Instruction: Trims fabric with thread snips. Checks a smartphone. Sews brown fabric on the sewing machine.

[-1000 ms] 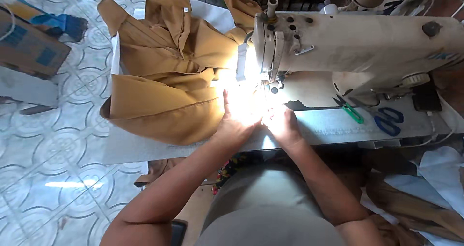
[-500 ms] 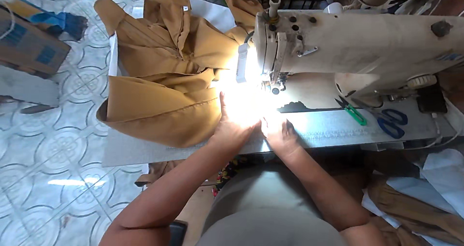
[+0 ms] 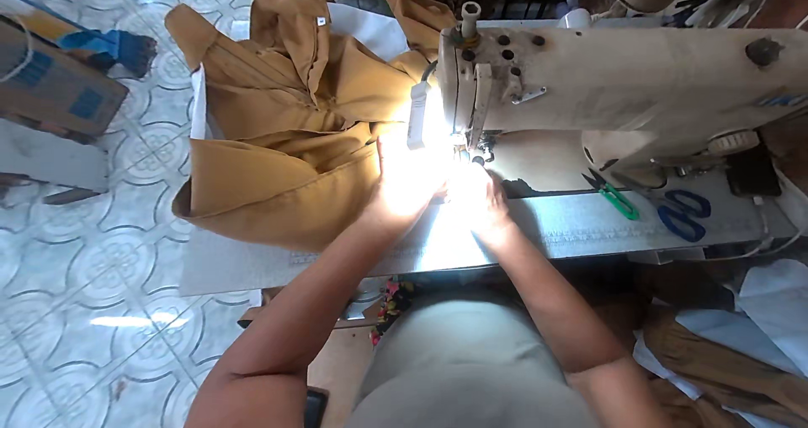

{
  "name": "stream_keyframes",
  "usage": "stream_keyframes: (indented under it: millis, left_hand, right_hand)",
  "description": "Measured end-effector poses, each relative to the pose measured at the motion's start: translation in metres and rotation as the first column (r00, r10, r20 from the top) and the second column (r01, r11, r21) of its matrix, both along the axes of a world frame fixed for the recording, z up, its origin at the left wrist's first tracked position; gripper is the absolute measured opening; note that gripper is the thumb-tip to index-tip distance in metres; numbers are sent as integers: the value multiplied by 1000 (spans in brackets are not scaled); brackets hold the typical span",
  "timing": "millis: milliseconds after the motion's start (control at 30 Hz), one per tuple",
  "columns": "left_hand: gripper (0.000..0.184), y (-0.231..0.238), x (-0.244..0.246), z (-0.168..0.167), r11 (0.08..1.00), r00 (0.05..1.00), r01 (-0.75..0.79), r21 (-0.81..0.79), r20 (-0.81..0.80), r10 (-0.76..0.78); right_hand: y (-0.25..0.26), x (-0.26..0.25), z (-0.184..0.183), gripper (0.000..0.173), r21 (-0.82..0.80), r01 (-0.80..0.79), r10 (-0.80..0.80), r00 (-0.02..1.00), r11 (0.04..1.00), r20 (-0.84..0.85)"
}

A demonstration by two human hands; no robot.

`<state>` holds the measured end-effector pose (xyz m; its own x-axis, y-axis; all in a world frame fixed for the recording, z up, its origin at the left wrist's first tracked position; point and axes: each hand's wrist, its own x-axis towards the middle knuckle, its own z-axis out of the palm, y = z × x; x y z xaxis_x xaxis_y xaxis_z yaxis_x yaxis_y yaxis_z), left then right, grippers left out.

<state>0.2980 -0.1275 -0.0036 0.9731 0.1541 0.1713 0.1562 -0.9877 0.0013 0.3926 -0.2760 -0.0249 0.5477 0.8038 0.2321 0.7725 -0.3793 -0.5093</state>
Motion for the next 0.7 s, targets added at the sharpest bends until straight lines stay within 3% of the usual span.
stream_keyframes:
  millis: [100,200,333,400,467,533,600,633,667,700]
  left_hand:
    - [24,11,0,-12,990,991,54,-131,125,-38]
    - [25,24,-4,-23,946,990,35,-323,137,11]
    - [15,24,-4,-11,860,987,-1,-511,138,84]
    - [19,23,-5,-7,821,985,-27,-570,125,119]
    - [36,22,-11,-4,848,986,-22,-529,126,104]
    - [32,22,-18,-6,929,976,99,-358,216,-21]
    - [16,25,-24,-10,953,954,216,-211,254,-160]
    - [15,25,-26,-10,949,946,263,-177,239,-218]
    - [16,25,-27,-10,943,938,302,-144,220,-267]
    - [19,24,-27,-10,936,929,335,-112,203,-308]
  right_hand:
    - [-9,2,-5,16,67,78,-71,992,995,-101]
    - [-11,-3,-20,12,141,160,-150,985,977,-80]
    - [1,-9,-9,35,86,144,-130,980,986,-147]
    - [6,-8,-5,31,131,144,-111,966,981,-233]
    - [7,-9,-1,18,199,179,-92,919,964,-382]
    - [1,-17,4,15,281,228,14,753,932,-658]
    - [-16,-32,15,15,189,329,87,302,925,-949]
    - [-26,-34,15,24,103,355,35,191,929,-981]
    - [-35,-32,15,32,32,340,-41,205,940,-978]
    - [-42,-28,15,35,-16,293,-114,321,956,-940]
